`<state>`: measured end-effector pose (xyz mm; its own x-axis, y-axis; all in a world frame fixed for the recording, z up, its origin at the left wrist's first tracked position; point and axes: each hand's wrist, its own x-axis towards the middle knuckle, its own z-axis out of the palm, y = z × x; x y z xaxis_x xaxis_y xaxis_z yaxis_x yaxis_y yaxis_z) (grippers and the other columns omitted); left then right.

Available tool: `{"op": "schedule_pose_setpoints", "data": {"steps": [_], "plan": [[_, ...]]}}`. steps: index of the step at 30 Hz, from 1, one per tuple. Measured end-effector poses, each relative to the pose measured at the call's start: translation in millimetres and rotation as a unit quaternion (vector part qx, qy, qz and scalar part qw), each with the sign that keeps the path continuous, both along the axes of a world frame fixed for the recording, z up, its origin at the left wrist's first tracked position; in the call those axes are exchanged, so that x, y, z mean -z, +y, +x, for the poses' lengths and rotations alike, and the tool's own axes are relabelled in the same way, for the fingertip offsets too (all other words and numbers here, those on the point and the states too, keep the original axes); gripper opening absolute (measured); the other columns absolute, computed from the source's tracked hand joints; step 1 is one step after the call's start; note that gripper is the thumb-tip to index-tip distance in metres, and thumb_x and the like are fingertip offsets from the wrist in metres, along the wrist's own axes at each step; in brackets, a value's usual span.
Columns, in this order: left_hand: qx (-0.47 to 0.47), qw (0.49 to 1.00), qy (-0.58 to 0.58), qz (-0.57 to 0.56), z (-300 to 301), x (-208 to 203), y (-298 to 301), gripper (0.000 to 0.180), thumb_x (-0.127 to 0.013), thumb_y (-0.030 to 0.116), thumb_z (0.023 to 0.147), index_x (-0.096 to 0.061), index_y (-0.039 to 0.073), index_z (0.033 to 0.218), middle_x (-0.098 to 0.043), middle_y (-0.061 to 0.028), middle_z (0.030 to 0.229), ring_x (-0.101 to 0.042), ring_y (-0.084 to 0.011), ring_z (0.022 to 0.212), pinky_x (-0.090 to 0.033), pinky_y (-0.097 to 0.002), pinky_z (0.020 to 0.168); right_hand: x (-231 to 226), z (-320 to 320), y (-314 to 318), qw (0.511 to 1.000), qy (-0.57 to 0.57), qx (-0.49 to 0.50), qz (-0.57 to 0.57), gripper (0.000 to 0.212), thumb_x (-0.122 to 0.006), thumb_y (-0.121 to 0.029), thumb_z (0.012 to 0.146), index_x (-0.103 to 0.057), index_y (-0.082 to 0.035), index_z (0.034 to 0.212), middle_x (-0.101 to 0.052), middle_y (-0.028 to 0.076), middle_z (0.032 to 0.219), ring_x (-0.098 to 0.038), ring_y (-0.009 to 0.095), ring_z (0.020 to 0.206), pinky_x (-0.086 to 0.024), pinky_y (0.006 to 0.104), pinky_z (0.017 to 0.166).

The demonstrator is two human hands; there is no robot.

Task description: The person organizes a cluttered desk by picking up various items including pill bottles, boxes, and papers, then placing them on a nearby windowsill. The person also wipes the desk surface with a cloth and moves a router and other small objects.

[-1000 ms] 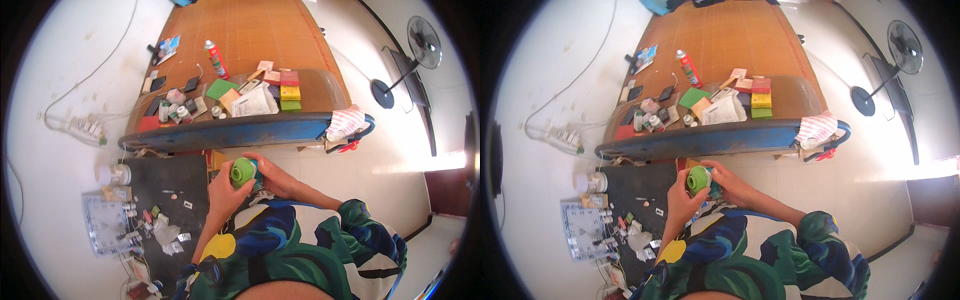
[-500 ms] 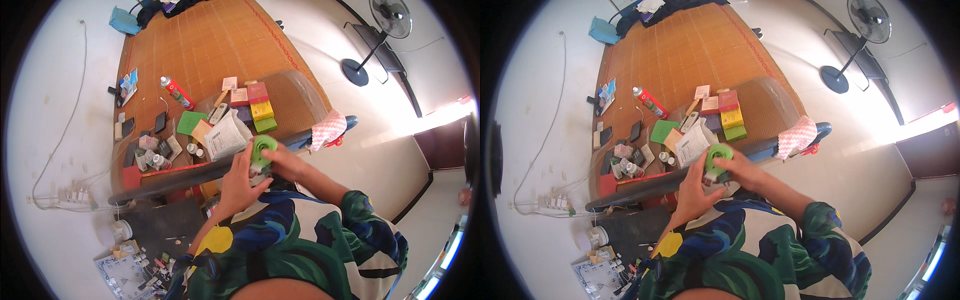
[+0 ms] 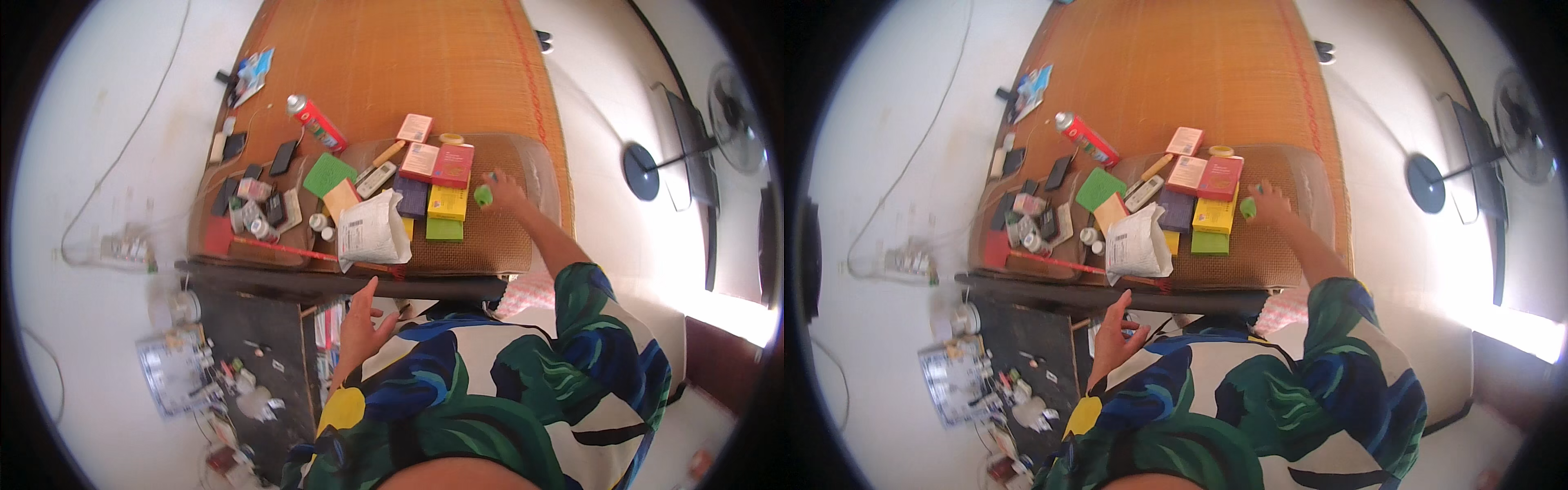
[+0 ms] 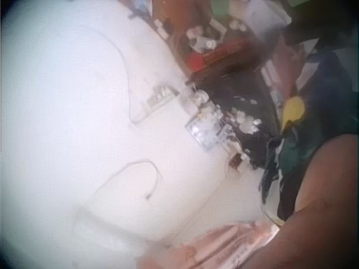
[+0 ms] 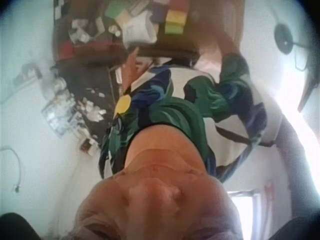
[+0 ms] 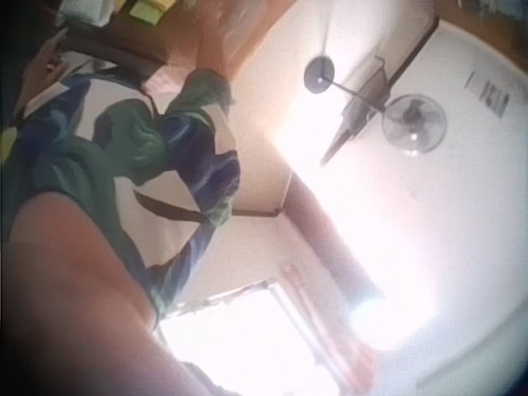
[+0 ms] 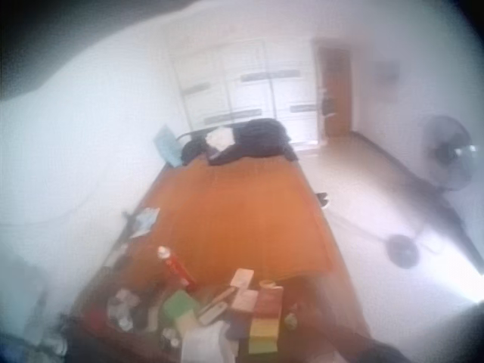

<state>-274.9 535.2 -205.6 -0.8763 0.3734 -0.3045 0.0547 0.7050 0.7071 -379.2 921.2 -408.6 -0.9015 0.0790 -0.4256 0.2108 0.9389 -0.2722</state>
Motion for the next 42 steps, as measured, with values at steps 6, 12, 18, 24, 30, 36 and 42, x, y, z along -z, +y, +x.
{"op": "schedule_pose_setpoints", "data": {"steps": [6,12,18,24,30,36,42], "plan": [[-0.108,0.993,-0.055,-0.006,38,12,2,0.071,-0.07,0.022,0.078,-0.035,0.01,0.138,-0.049,-0.0144,0.125,-0.065,-0.02,0.082,-0.05,-0.0303,0.065,46,26,-51,0.997,-0.005,-0.043,0.062,0.099,-0.077,-0.037,0.067,-0.017,-0.023,0.144,-0.012,0.012,0.15,-0.02,0.046,0.132,-0.037,0.0632,0.094],[-0.152,0.988,-0.017,-0.012,77,7,-2,0.064,-0.066,0.029,0.081,-0.038,0.012,0.135,-0.05,-0.0148,0.123,-0.064,-0.0247,0.081,-0.051,-0.0346,0.072,60,-4,-14,0.988,0.03,-0.149,0.032,0.091,-0.074,-0.031,0.067,-0.025,-0.019,0.142,-0.027,0.01,0.147,-0.034,0.037,0.129,-0.039,0.0502,0.099],[-0.207,0.977,0.016,-0.049,132,4,-33,0.06,-0.06,0.034,0.084,-0.038,0.013,0.135,-0.052,-0.0168,0.12,-0.059,-0.0339,0.096,-0.049,-0.0398,0.081,47,-109,31,0.974,0.081,-0.198,-0.07,0.043,-0.057,-0.033,0.084,-0.06,-0.003,0.114,-0.061,0.018,0.114,-0.058,0.03,0.104,-0.044,0.039,0.09],[-0.293,0.951,0.077,-0.063,234,14,-74,0.054,-0.059,0.034,0.085,-0.044,0.012,0.132,-0.057,-0.0163,0.114,-0.061,-0.0325,0.091,-0.05,-0.0395,0.079,-121,-119,-123,0.874,0.312,-0.131,-0.348,0.035,-0.053,-0.02,0.092,-0.055,0.005,0.116,-0.061,0.016,0.112,-0.058,0.026,0.104,-0.044,0.0342,0.09],[-0.396,0.915,0.058,-0.047,360,26,-120,0.053,-0.06,0.037,0.085,-0.047,0.011,0.129,-0.059,-0.0167,0.112,-0.058,-0.0339,0.096,-0.048,-0.0404,0.083,-209,112,-363,0.813,0.136,-0.324,-0.463,0.02,-0.051,-0.011,0.089,-0.059,-0.001,0.105,-0.061,0.012,0.112,-0.057,0.021,0.105,-0.042,0.0313,0.092],[-0.509,0.86,0.03,-0.03,489,40,-154,0.053,-0.062,0.038,0.084,-0.048,0.011,0.128,-0.06,-0.0166,0.109,-0.06,-0.0309,0.089,-0.048,-0.0384,0.078,-139,326,-473,0.72,-0.048,-0.579,-0.379,0.028,-0.056,-0.021,0.086,-0.06,-0.006,0.109,-0.066,0.011,0.101,-0.064,0.026,0.092,-0.049,0.0356,0.081],[-0.626,0.78,0.008,-0.011,567,55,-152,0.053,-0.067,0.037,0.08,-0.05,0.015,0.126,-0.063,-0.0101,0.106,-0.065,-0.023,0.073,-0.051,-0.0353,0.068,-125,422,-523,0.56,-0.19,-0.764,-0.258,0.032,-0.057,-0.028,0.087,-0.057,-0.01,0.113,-0.065,0.012,0.106,-0.063,0.028,0.091,-0.05,0.0368,0.078]]}}
